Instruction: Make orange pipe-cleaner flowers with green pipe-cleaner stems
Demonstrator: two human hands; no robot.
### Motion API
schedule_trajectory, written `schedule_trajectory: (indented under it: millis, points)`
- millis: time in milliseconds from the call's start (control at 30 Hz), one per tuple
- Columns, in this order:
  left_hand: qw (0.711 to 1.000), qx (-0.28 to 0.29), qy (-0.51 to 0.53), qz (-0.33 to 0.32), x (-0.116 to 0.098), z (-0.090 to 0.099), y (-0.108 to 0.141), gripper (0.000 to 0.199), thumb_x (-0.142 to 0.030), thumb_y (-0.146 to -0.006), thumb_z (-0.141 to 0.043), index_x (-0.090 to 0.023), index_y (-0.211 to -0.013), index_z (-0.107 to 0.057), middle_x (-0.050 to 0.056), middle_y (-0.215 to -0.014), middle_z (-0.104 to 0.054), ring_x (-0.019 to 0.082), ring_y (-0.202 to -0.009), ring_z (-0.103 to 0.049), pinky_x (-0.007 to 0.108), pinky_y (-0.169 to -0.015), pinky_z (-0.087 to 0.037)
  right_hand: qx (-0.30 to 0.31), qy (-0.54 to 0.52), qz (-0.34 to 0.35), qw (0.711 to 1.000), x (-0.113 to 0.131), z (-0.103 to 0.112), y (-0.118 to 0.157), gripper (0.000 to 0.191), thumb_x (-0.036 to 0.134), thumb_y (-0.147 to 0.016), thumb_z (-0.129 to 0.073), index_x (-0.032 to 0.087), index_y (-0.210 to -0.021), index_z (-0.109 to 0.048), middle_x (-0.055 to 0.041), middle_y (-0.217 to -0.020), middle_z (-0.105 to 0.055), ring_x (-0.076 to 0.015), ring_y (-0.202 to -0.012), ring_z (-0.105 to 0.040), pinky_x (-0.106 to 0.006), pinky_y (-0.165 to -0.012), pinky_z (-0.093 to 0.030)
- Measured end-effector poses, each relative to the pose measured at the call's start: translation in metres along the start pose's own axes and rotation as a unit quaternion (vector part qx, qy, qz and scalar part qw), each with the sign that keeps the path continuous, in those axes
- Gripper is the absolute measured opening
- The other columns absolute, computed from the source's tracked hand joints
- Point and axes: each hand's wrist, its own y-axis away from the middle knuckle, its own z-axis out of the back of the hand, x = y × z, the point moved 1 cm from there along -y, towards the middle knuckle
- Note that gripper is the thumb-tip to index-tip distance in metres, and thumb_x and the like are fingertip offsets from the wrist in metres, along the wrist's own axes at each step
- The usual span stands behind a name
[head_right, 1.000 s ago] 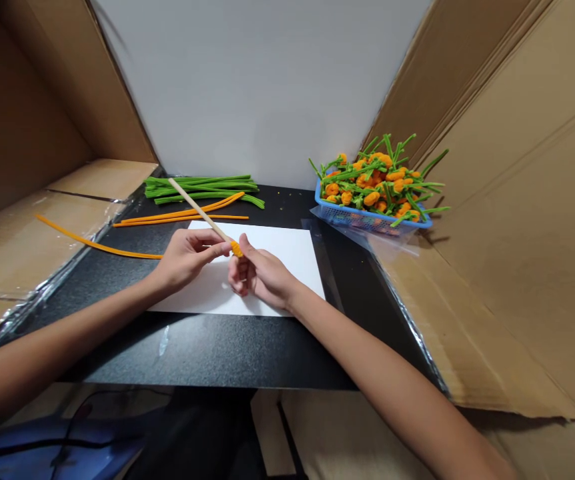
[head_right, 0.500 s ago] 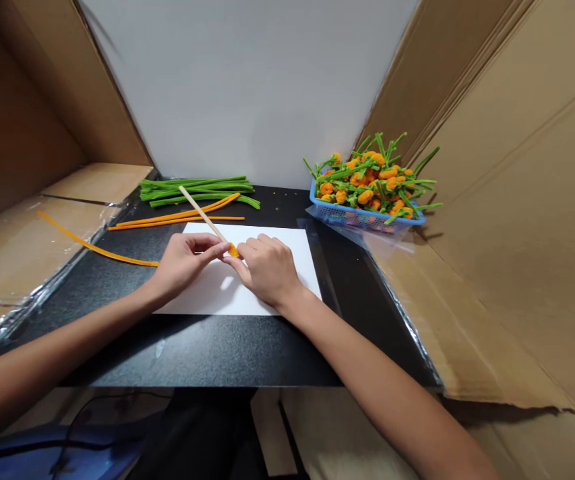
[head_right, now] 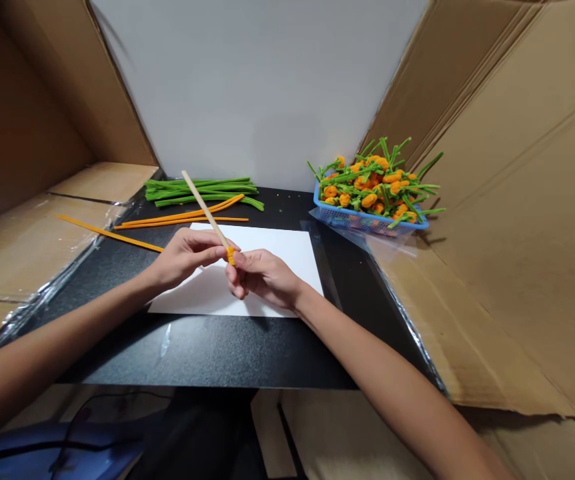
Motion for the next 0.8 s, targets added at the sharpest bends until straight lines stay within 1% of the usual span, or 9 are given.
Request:
schedule_trajectory:
  millis: [133, 267, 300, 367, 467, 567, 633, 667, 800]
  points:
    - [1.000, -0.021, 0.005, 0.007, 0.000, 0.000, -0.001, 0.034, -0.050, -0.076, -0.079, -0.016, -0.076, -0.079, 0.008, -0.071, -0.072, 0.018, -0.070, -0.066, 0.028, -0.066, -0.051, 0.027, -0.019, -0.012, 0.999, 0.000, -0.003, 0.000, 0.044, 0.058, -0.089, -0.058, 0.020, -0.067, -0.058, 0.0011, -0.049, -0.053, -0.0148, -0.051, -0.048, -0.031, -0.062, -0.040]
    - [0.995, -0.096, -0.017, 0.020, 0.009, -0.001, -0.002, 0.035, -0.050, -0.071, -0.082, -0.015, -0.069, -0.075, 0.006, -0.071, -0.072, 0.016, -0.067, -0.063, 0.027, -0.065, -0.050, -0.114, 0.206, 0.030, 0.971, 0.000, 0.006, -0.002, 0.053, 0.065, -0.094, -0.043, 0.017, -0.083, -0.063, -0.0028, -0.064, -0.061, -0.0158, -0.059, -0.053, -0.029, -0.061, -0.038]
    - [0.993, -0.108, -0.030, 0.027, 0.012, -0.002, -0.002, 0.035, -0.049, -0.070, -0.082, -0.015, -0.069, -0.075, 0.006, -0.071, -0.072, 0.016, -0.066, -0.063, 0.026, -0.065, -0.049, -0.152, 0.317, 0.050, 0.935, 0.001, 0.008, -0.002, 0.054, 0.067, -0.093, -0.044, 0.017, -0.085, -0.064, -0.0033, -0.067, -0.061, -0.0161, -0.061, -0.053, -0.029, -0.061, -0.036]
    - [0.989, -0.124, -0.064, 0.044, 0.017, -0.003, -0.001, 0.036, -0.050, -0.072, -0.080, -0.015, -0.070, -0.075, 0.005, -0.069, -0.071, 0.015, -0.064, -0.061, 0.025, -0.062, -0.047, -0.208, 0.528, 0.099, 0.818, 0.003, 0.011, 0.000, 0.050, 0.066, -0.090, -0.054, 0.017, -0.089, -0.064, -0.0033, -0.071, -0.062, -0.0167, -0.065, -0.052, -0.028, -0.062, -0.032]
    - [0.984, -0.135, -0.096, 0.071, 0.021, -0.006, 0.000, 0.038, -0.052, -0.074, -0.077, -0.014, -0.072, -0.076, 0.005, -0.067, -0.071, 0.015, -0.062, -0.060, 0.025, -0.060, -0.043, -0.235, 0.703, 0.160, 0.652, 0.006, 0.007, 0.003, 0.040, 0.056, -0.090, -0.061, 0.016, -0.090, -0.065, -0.0049, -0.074, -0.063, -0.0183, -0.069, -0.053, -0.030, -0.064, -0.029]
    - [0.981, -0.140, -0.089, 0.097, 0.021, -0.008, 0.001, 0.040, -0.053, -0.072, -0.077, -0.014, -0.068, -0.074, 0.004, -0.062, -0.069, 0.014, -0.057, -0.056, 0.025, -0.057, -0.041, -0.230, 0.763, 0.180, 0.577, 0.007, -0.001, 0.004, 0.026, 0.036, -0.096, -0.055, 0.016, -0.084, -0.066, -0.0076, -0.075, -0.065, -0.0193, -0.071, -0.054, -0.031, -0.065, -0.028]
    - [0.982, -0.134, -0.086, 0.105, 0.020, -0.009, 0.001, 0.041, -0.054, -0.071, -0.078, -0.014, -0.063, -0.071, 0.002, -0.058, -0.065, 0.012, -0.054, -0.053, 0.024, -0.056, -0.039, -0.236, 0.753, 0.179, 0.588, 0.007, -0.004, 0.004, 0.022, 0.028, -0.095, -0.053, 0.016, -0.082, -0.065, -0.0076, -0.074, -0.065, -0.0189, -0.070, -0.053, -0.031, -0.065, -0.029]
    - [0.982, -0.128, -0.086, 0.104, 0.019, -0.009, 0.000, 0.042, -0.054, -0.071, -0.079, -0.014, -0.062, -0.071, 0.002, -0.057, -0.064, 0.011, -0.054, -0.051, 0.023, -0.055, -0.039, -0.243, 0.728, 0.177, 0.616, 0.006, -0.005, 0.003, 0.021, 0.026, -0.094, -0.053, 0.016, -0.080, -0.065, -0.0068, -0.073, -0.065, -0.0182, -0.069, -0.053, -0.031, -0.065, -0.030]
    - [0.990, -0.099, -0.063, 0.084, 0.020, -0.007, -0.001, 0.041, -0.055, -0.075, -0.076, -0.014, -0.069, -0.073, 0.002, -0.062, -0.065, 0.010, -0.054, -0.046, 0.023, -0.051, -0.033, -0.264, 0.483, 0.145, 0.822, 0.004, 0.001, -0.001, 0.023, 0.032, -0.091, -0.057, 0.018, -0.074, -0.063, -0.0013, -0.065, -0.060, -0.0148, -0.061, -0.052, -0.029, -0.063, -0.036]
